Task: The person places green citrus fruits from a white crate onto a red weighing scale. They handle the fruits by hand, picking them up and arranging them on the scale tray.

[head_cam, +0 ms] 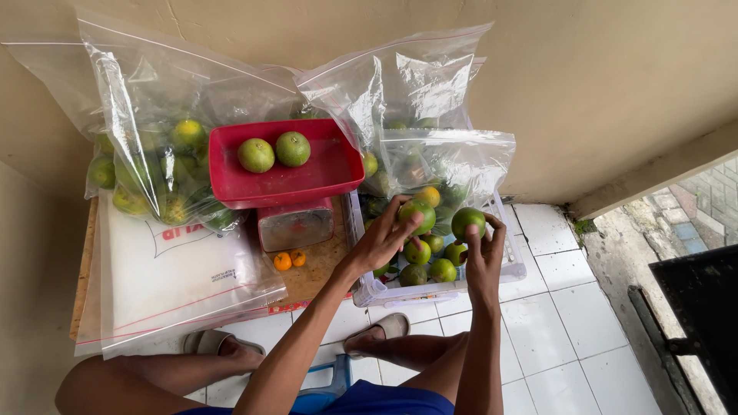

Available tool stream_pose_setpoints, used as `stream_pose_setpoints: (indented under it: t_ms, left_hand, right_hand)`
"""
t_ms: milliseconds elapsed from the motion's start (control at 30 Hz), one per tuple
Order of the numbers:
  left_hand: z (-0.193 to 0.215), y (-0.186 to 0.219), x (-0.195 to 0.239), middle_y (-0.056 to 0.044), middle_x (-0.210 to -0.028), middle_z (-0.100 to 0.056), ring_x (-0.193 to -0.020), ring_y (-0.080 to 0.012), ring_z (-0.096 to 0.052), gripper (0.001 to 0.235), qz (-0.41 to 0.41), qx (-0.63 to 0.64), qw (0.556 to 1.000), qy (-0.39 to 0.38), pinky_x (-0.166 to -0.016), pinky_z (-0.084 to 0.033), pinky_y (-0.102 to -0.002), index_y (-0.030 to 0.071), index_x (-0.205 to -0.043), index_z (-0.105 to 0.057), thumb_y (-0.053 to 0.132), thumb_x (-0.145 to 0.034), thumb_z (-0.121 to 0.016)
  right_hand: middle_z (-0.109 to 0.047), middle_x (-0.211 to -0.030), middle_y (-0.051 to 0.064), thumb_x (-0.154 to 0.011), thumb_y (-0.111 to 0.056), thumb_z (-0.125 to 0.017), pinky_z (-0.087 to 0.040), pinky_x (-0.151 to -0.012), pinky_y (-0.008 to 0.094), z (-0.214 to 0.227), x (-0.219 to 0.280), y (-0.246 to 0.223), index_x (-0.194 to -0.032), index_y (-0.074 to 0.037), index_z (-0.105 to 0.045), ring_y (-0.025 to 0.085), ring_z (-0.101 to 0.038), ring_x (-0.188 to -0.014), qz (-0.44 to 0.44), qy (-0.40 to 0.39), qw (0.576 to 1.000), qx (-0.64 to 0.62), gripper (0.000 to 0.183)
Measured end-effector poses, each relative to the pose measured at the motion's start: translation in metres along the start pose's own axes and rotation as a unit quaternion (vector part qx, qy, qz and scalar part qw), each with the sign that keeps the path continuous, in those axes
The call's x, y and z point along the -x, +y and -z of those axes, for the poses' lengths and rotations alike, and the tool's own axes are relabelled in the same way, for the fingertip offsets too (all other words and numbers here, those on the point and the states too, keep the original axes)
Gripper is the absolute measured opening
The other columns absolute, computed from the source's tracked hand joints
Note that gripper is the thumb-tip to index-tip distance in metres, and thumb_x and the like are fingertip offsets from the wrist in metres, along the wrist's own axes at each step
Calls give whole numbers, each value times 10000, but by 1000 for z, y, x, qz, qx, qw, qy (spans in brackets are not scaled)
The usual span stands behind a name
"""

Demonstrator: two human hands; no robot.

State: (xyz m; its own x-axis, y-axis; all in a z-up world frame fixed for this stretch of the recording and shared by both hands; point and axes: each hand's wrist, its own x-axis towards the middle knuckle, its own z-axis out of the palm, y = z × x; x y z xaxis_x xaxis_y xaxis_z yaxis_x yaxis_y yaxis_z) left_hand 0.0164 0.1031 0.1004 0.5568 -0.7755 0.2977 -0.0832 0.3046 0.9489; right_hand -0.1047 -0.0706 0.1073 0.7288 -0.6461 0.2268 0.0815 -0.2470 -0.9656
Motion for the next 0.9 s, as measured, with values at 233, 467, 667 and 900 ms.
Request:
stream_pose_setpoints:
  t_ms: [233, 467, 667, 900]
  left_hand:
    - [4, 23, -3, -112, -1014, -652, -1000, -191, -704, 685, -2, -17, 1000, 6, -906, -564, -430, 98, -1590, -231, 439, -1074, -525]
    - [5, -4, -5, -95, -1020, -609, -915, -161, -659, 591, 10, 7, 1000, 10, -842, -552, -436, 105, -1490, -352, 471, -1069, -548]
    - [5, -6, -4, -222, -1112, -602, -1027, -315, -655, 564, -13, 10, 1000, 19, -880, -540, -551, 102, -1470, -415, 465, -1065, -562]
    - [-1, 19, 0, -141, -1082, -637, -921, -149, -586, 624, -10, 1, 999, 51, -859, -547, -411, 111, -1512, -403, 357, -1014, -686]
  right_hand:
    - [-490, -1283, 167, -806, -148, -886, -558, -750, 380, -4, 7, -9, -1409, -32, -535, 314, -578, -1101, 59, 29, 990, 123, 707]
    - [-673, -1131, 198, -1005, -176, -697, -602, -751, 397, -4, 3, 10, -1362, -72, -256, 227, -697, -809, 35, 18, 999, 12, 576]
    - [-557, -1035, 244, -1094, -546, -345, -597, -714, 472, -5, -2, 23, -1382, -103, -479, 342, -652, -824, 25, 59, 992, 106, 545]
    - [-536, -1140, 222, -1016, -336, -633, -562, -727, 435, -9, 6, 1, -1468, -42, -394, 336, -598, -933, 73, 15, 991, 112, 589]
